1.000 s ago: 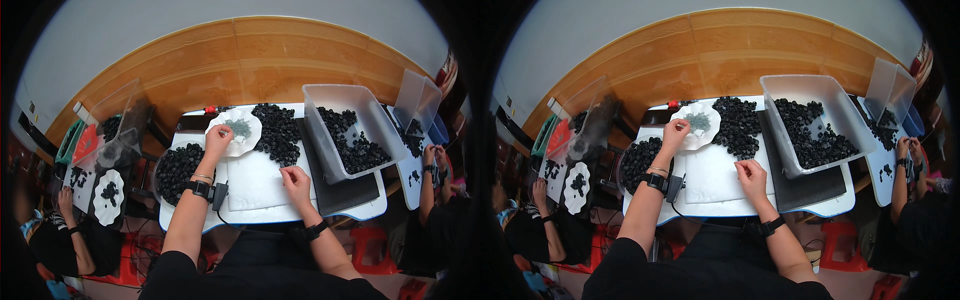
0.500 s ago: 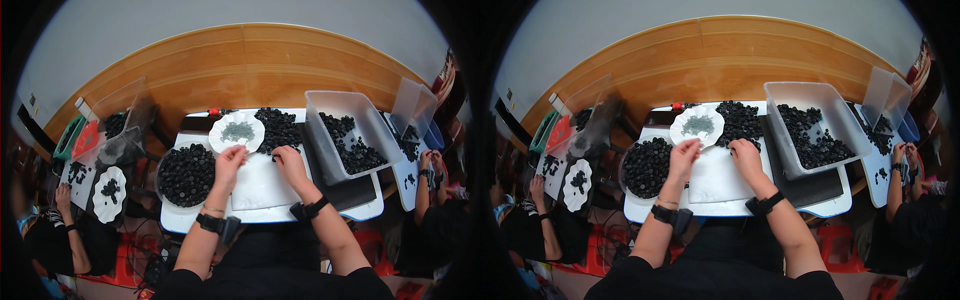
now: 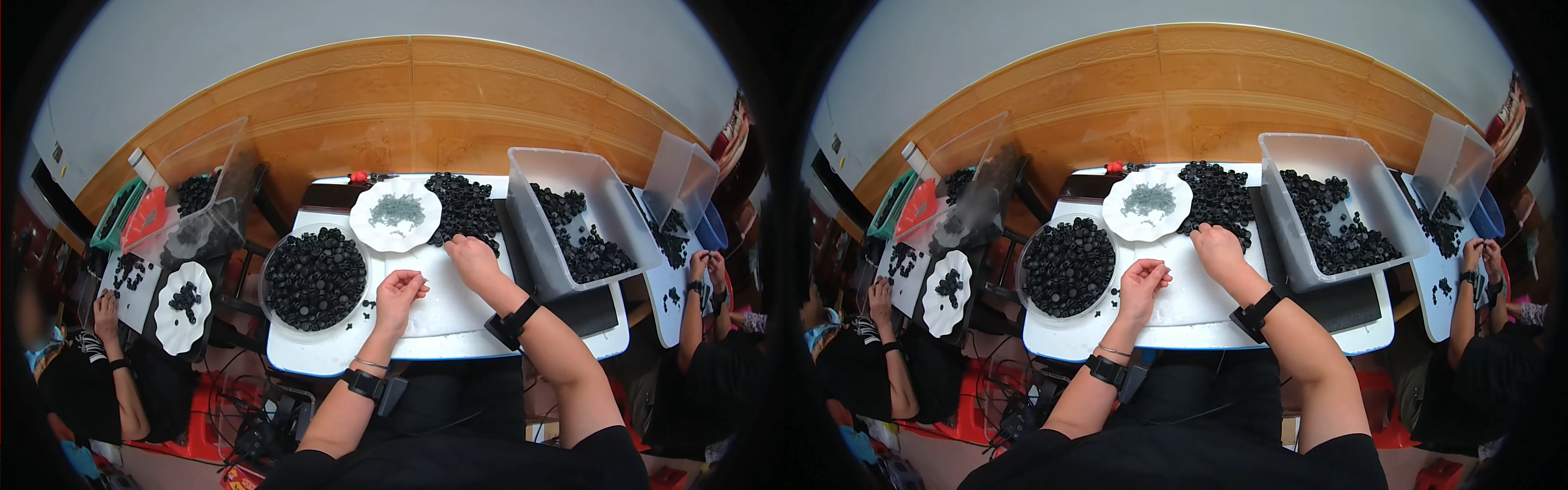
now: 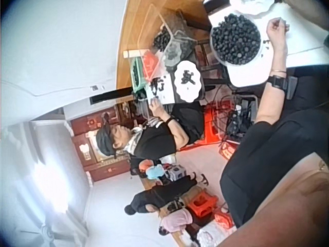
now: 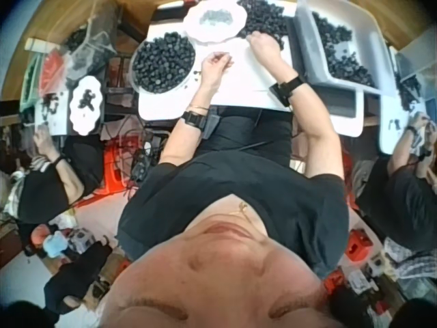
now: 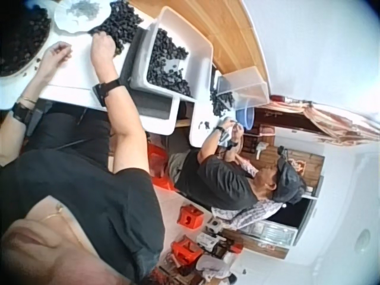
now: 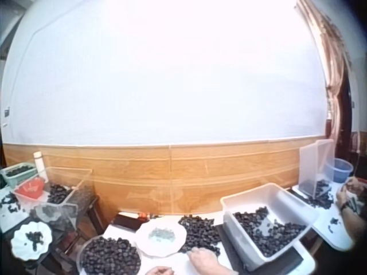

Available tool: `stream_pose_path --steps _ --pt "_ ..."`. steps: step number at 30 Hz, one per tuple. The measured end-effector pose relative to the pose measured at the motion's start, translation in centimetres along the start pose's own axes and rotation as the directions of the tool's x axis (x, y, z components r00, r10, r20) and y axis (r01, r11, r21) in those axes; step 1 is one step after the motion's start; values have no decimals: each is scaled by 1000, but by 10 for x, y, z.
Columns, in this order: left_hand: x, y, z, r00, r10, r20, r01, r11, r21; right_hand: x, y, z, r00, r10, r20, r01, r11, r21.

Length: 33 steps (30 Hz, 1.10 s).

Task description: The person is assembling small black plastic components by inserting small silver pins into them and organizing them in containers.

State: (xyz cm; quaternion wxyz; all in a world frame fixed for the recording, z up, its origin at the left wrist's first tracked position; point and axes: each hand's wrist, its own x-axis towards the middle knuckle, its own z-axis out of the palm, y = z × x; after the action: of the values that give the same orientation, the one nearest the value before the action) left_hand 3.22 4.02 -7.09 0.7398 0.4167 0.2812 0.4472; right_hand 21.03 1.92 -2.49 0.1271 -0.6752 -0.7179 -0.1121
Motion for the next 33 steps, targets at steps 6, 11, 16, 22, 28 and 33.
stream_pose_path --steps 6,11,16,22,28,33 --pt "-1 -2 1 999 27 40 -28 999 20 -2 8 -4 998 -19 -67 19 1000 12" --pt "-2 0 1 999 30 35 -31 999 16 -17 0 -9 958 287 6 -168 543 822" --pt "-2 0 1 999 26 32 -27 1000 9 -49 -35 7 907 302 293 -214 -268 939" --pt "-3 0 3 998 32 58 -35 998 52 -59 -35 21 903 285 320 -237 -290 927" --pt "-6 -2 5 997 50 51 -54 995 79 -60 -36 20 917 264 298 -226 -271 936" --pt "-10 -3 7 994 96 51 -102 986 129 -61 -38 19 919 282 274 -206 -249 946"
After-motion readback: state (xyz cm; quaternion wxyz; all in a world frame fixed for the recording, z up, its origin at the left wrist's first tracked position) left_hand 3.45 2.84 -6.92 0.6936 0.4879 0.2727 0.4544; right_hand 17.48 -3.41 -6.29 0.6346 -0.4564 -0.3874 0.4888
